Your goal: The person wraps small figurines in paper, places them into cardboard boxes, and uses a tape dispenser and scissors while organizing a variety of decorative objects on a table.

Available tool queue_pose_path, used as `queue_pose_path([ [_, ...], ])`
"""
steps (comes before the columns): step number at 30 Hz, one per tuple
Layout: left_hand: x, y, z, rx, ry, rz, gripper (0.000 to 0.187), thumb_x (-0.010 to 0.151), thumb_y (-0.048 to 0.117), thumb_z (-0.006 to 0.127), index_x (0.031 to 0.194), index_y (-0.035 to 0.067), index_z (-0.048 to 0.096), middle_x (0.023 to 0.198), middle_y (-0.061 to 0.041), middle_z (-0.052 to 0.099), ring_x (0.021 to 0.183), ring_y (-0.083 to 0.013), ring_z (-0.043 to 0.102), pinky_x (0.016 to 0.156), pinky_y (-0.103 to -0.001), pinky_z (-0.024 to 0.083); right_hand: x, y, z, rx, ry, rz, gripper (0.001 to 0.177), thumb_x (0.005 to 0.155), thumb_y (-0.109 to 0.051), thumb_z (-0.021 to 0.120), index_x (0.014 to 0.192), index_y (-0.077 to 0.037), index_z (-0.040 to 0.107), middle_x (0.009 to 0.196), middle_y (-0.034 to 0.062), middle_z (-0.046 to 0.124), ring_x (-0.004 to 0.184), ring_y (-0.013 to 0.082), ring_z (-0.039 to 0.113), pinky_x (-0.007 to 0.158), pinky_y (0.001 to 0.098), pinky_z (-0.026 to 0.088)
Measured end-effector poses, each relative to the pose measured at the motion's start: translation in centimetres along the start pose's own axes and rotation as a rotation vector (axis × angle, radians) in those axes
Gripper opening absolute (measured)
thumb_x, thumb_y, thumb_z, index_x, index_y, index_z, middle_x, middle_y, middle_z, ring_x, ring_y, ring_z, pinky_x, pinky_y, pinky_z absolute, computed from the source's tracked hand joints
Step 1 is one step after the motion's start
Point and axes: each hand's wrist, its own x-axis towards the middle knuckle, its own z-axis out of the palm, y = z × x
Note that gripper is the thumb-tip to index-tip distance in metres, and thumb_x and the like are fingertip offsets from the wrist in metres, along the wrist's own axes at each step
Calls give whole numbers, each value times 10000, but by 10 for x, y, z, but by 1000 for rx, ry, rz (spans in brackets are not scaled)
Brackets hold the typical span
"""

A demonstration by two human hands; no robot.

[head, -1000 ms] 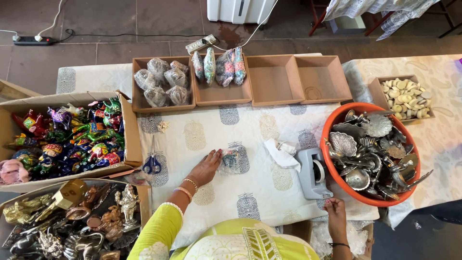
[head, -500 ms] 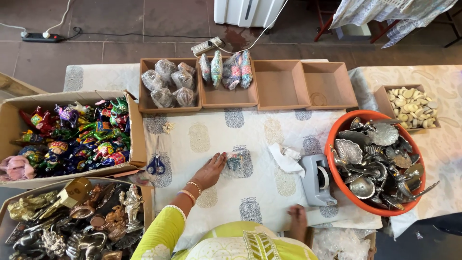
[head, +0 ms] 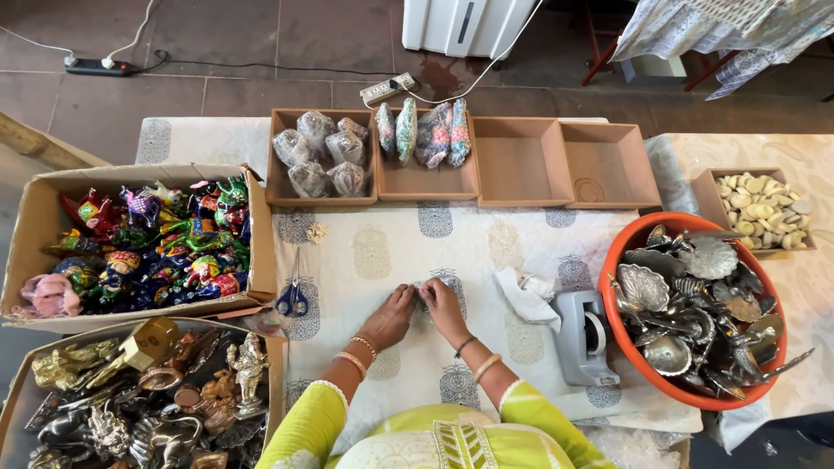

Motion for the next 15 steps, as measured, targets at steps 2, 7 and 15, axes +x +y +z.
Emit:
queue_pose_path([
  [2, -1, 2, 3, 25, 26, 16, 569, 821, 38, 574, 1352, -158, 513, 1431, -275, 494, 1370, -409, 427, 1196, -435, 337, 2, 0, 4, -74, 2, -27, 123, 987, -121, 649, 961, -28, 574, 855, 109, 683, 757, 242, 647, 698, 359, 529],
  [7, -3, 0, 10, 72, 83, 60, 516, 842, 90, 604, 1287, -168, 557, 1375, -269, 558, 1347, -403, 453, 1196, -443, 327, 5, -8, 7, -287, 25, -123, 97, 969, -118, 638, 947, -50, 573, 900, 125, 706, 817, 317, 673, 710, 418, 538],
  [15, -8, -1, 20, 63, 93, 40, 529, 836, 136, 642, 1270, -159, 576, 1386, -287, 545, 1376, -402, 435, 1202, -431, 322, 4, -54, -6, -521, -45, -68, 153, 953, -182, 657, 1005, -127, 524, 878, 90, 681, 772, 291, 686, 612, 426, 535],
])
